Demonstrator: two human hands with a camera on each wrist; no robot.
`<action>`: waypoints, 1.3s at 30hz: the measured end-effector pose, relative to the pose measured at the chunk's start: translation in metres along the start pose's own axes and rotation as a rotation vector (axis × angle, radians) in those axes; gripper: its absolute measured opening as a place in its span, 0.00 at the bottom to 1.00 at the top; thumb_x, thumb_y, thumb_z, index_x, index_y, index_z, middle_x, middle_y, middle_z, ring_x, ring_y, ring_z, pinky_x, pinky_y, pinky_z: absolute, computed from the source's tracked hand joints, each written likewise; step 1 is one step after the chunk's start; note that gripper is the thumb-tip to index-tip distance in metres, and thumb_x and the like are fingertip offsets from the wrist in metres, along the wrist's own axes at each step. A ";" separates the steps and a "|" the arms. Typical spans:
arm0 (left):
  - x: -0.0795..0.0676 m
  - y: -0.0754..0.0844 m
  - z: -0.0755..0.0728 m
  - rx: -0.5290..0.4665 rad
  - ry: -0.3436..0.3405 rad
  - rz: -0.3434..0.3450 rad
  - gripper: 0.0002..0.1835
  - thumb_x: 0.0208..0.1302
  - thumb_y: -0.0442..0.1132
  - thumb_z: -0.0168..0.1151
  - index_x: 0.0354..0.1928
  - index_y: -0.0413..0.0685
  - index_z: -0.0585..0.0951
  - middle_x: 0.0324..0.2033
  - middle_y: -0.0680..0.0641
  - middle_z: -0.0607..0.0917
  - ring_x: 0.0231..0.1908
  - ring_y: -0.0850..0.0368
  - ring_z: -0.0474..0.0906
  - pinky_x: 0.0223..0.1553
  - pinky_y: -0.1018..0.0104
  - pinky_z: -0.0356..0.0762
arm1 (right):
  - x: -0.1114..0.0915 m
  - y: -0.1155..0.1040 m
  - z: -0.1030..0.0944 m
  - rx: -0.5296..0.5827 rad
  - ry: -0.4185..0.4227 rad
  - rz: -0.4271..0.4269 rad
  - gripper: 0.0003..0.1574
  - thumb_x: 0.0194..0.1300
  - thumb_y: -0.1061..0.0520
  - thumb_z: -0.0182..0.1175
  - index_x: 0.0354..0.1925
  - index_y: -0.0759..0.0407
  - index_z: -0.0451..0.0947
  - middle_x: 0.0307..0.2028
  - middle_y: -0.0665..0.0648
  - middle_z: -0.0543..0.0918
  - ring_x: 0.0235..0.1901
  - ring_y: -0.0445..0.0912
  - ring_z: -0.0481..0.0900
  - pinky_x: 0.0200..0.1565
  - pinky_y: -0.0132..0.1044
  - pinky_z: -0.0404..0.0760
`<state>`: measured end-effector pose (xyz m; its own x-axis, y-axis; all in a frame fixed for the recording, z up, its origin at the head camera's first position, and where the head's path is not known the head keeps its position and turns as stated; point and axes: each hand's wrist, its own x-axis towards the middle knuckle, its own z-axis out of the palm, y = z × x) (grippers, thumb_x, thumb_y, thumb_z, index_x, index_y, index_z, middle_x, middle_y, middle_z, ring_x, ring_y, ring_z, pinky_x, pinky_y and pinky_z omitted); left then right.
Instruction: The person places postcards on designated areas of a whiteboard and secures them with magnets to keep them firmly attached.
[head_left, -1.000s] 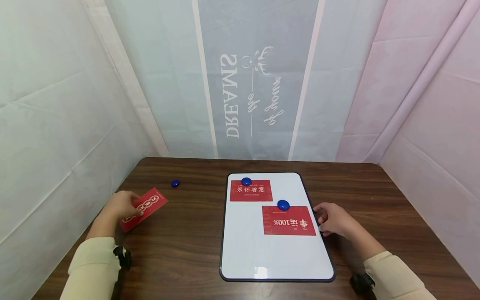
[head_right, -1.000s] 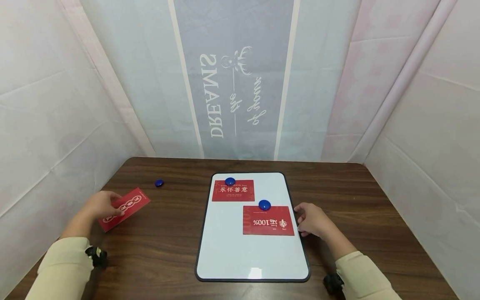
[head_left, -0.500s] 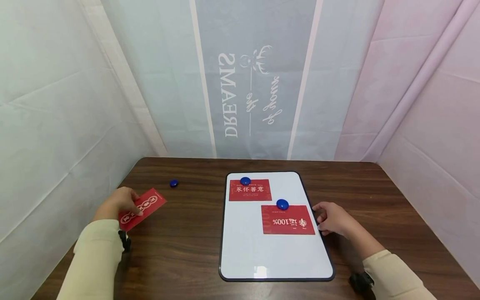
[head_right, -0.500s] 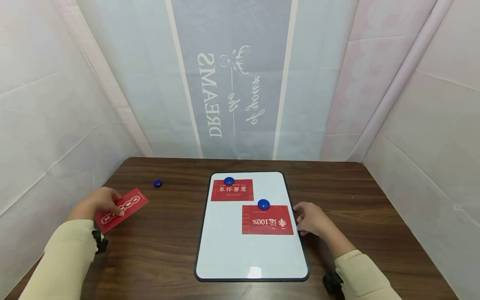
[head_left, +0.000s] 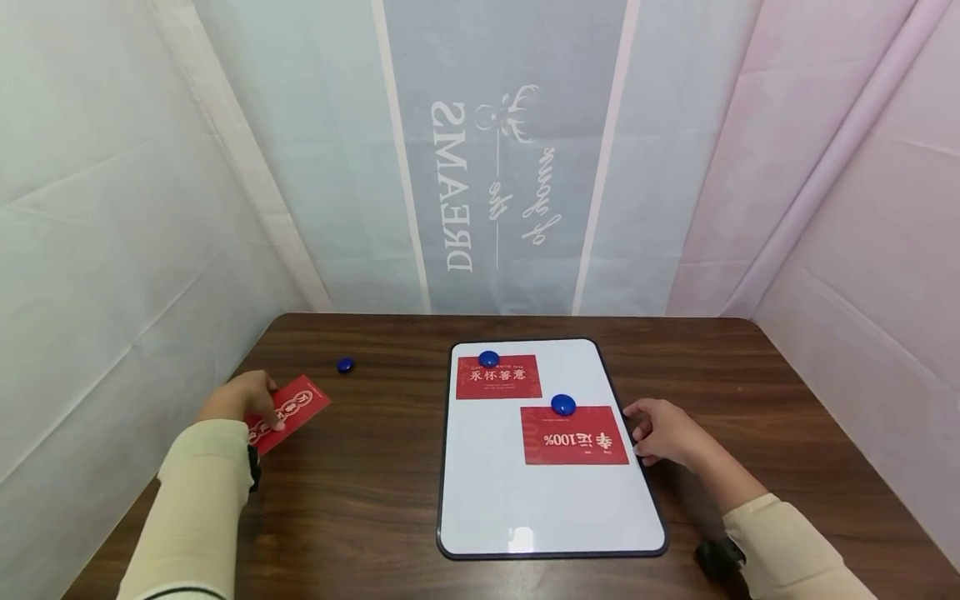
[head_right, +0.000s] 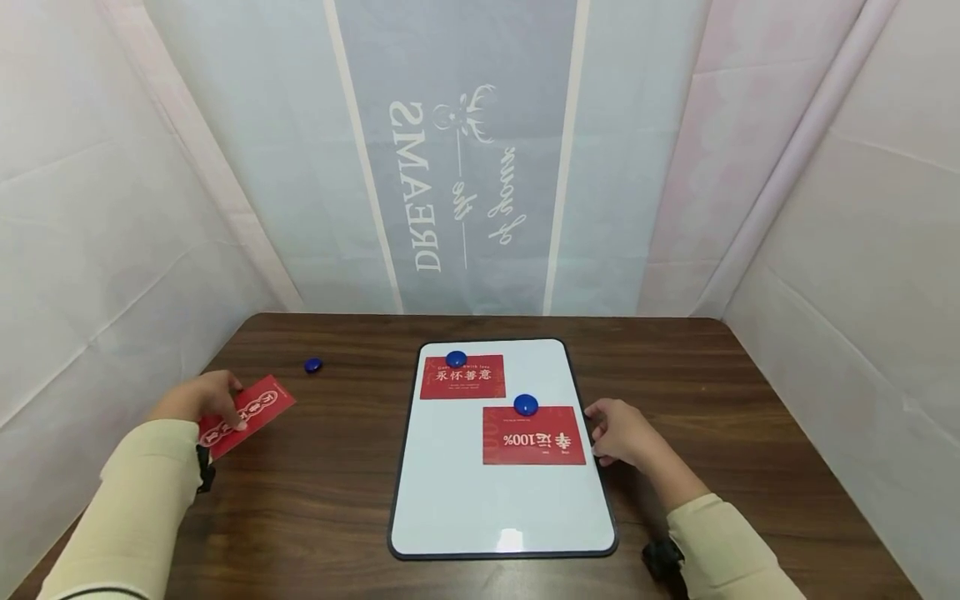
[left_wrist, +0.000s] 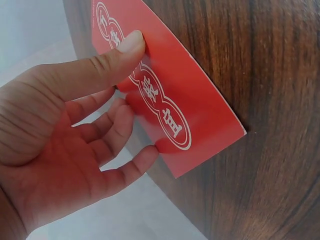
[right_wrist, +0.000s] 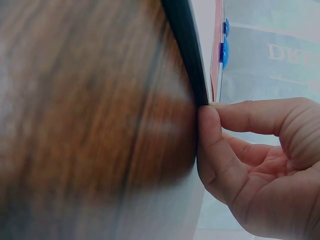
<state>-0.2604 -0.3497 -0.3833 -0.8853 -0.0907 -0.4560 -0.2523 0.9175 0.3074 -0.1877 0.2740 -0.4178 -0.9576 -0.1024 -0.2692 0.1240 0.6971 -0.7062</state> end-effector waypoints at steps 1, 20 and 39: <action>0.000 0.000 0.000 -0.004 0.001 -0.005 0.46 0.41 0.39 0.82 0.56 0.20 0.66 0.44 0.28 0.75 0.46 0.35 0.73 0.49 0.42 0.75 | 0.000 0.000 0.000 -0.004 -0.002 -0.004 0.39 0.52 0.68 0.71 0.60 0.73 0.66 0.29 0.59 0.75 0.28 0.50 0.76 0.32 0.40 0.85; -0.005 0.004 0.001 -0.001 0.073 0.026 0.40 0.37 0.38 0.83 0.48 0.26 0.69 0.39 0.32 0.76 0.43 0.38 0.73 0.45 0.44 0.76 | 0.001 0.002 -0.003 -0.003 -0.001 -0.003 0.39 0.52 0.67 0.71 0.60 0.73 0.66 0.29 0.59 0.74 0.28 0.50 0.75 0.31 0.40 0.85; -0.006 0.040 0.016 0.061 0.135 0.237 0.17 0.47 0.16 0.61 0.40 0.38 0.78 0.36 0.38 0.79 0.37 0.44 0.74 0.37 0.54 0.78 | 0.000 -0.002 -0.001 -0.019 -0.004 0.003 0.39 0.52 0.67 0.72 0.59 0.73 0.66 0.29 0.59 0.74 0.28 0.50 0.75 0.30 0.40 0.85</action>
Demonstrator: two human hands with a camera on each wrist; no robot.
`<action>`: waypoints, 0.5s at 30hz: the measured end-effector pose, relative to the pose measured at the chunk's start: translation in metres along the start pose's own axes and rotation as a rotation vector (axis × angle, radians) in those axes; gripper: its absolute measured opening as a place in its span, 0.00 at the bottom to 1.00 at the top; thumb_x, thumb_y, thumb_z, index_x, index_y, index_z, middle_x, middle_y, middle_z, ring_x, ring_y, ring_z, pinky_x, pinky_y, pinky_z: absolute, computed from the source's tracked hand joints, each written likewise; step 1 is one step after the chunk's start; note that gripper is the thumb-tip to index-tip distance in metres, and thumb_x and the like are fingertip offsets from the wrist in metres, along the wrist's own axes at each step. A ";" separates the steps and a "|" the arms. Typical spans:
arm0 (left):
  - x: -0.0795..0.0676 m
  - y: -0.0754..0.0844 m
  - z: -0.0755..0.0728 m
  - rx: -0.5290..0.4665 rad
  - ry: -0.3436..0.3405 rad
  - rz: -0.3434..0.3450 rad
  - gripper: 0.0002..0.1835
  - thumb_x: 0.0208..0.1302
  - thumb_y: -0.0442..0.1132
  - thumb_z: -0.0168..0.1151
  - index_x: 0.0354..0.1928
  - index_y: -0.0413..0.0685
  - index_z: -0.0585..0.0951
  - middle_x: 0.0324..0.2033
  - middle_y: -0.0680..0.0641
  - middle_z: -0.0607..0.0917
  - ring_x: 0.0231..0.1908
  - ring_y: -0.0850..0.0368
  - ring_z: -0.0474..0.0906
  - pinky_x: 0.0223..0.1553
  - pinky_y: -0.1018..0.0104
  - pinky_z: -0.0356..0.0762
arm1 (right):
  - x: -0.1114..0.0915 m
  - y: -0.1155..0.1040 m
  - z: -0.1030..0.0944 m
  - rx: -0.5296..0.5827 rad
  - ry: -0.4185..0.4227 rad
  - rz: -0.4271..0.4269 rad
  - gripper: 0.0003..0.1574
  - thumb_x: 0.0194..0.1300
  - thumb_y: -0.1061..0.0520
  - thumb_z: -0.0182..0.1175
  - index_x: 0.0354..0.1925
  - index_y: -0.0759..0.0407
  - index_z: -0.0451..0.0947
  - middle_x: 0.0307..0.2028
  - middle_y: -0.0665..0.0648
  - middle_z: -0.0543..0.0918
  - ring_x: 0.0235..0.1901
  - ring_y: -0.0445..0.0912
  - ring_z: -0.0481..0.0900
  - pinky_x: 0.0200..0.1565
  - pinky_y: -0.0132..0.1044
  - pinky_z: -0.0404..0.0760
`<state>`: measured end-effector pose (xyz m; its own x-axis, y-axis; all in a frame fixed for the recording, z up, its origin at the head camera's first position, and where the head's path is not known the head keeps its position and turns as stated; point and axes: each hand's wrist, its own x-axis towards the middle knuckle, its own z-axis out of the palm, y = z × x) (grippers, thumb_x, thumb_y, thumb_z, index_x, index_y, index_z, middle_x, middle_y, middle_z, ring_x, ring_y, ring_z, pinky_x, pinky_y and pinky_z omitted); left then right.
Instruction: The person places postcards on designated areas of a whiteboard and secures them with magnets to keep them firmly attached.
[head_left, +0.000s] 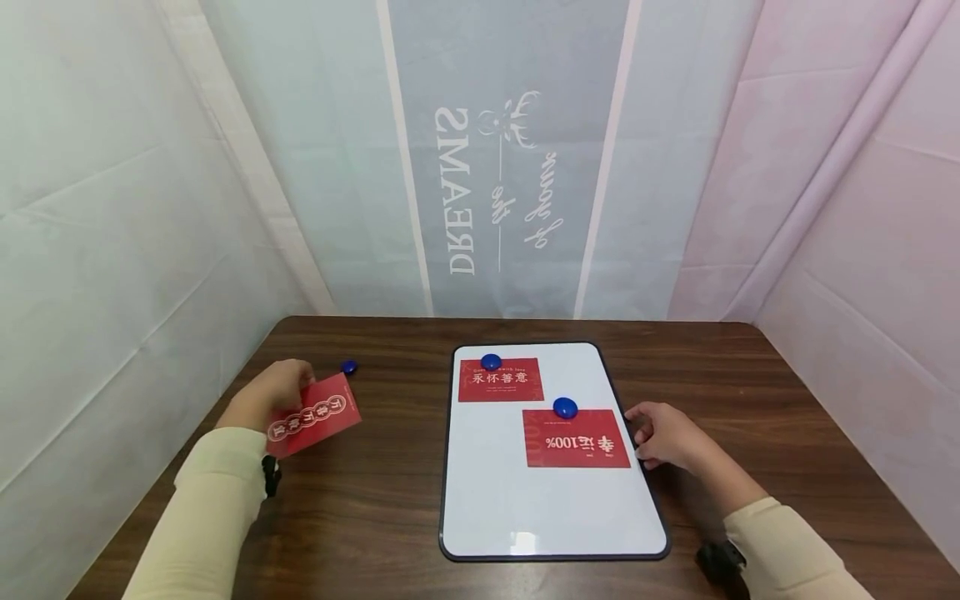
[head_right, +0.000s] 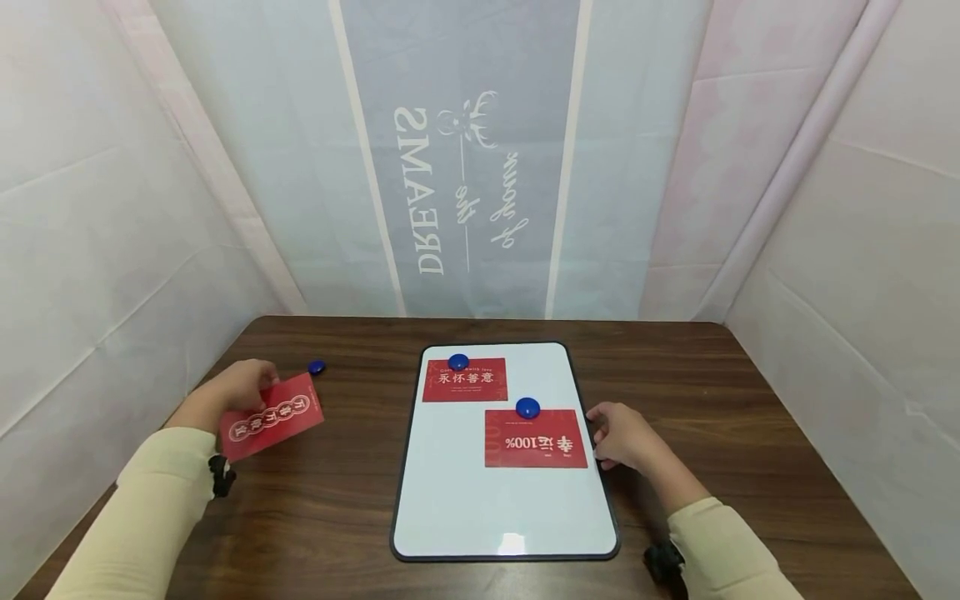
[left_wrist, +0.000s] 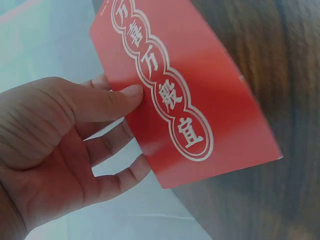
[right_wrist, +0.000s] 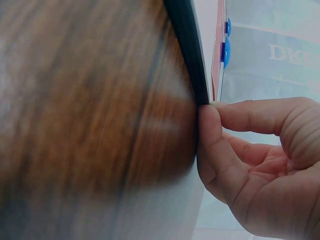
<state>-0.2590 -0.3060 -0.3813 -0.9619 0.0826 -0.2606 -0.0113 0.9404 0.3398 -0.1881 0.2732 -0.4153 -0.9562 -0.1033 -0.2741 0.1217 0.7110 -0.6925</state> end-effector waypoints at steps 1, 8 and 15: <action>0.001 0.002 0.000 -0.004 0.000 0.013 0.17 0.48 0.16 0.59 0.39 0.39 0.78 0.35 0.39 0.80 0.36 0.45 0.74 0.37 0.55 0.78 | 0.000 0.000 0.000 -0.001 0.000 0.001 0.39 0.52 0.67 0.72 0.59 0.73 0.66 0.29 0.59 0.74 0.28 0.50 0.75 0.30 0.41 0.85; 0.004 0.030 -0.008 0.003 0.035 0.151 0.13 0.52 0.18 0.58 0.36 0.42 0.78 0.30 0.44 0.78 0.35 0.48 0.73 0.37 0.57 0.77 | 0.000 0.000 0.000 0.005 -0.004 0.002 0.39 0.53 0.68 0.71 0.60 0.74 0.66 0.29 0.59 0.74 0.28 0.50 0.75 0.31 0.41 0.85; 0.001 0.060 -0.016 0.019 0.085 0.259 0.14 0.51 0.19 0.59 0.36 0.43 0.79 0.31 0.45 0.80 0.35 0.49 0.74 0.40 0.53 0.77 | 0.000 0.000 0.000 0.008 -0.005 0.002 0.38 0.53 0.68 0.71 0.60 0.74 0.66 0.29 0.59 0.74 0.28 0.50 0.75 0.31 0.41 0.85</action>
<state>-0.2653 -0.2545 -0.3467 -0.9515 0.2942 -0.0896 0.2429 0.8976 0.3678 -0.1885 0.2731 -0.4154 -0.9546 -0.1051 -0.2786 0.1259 0.7055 -0.6974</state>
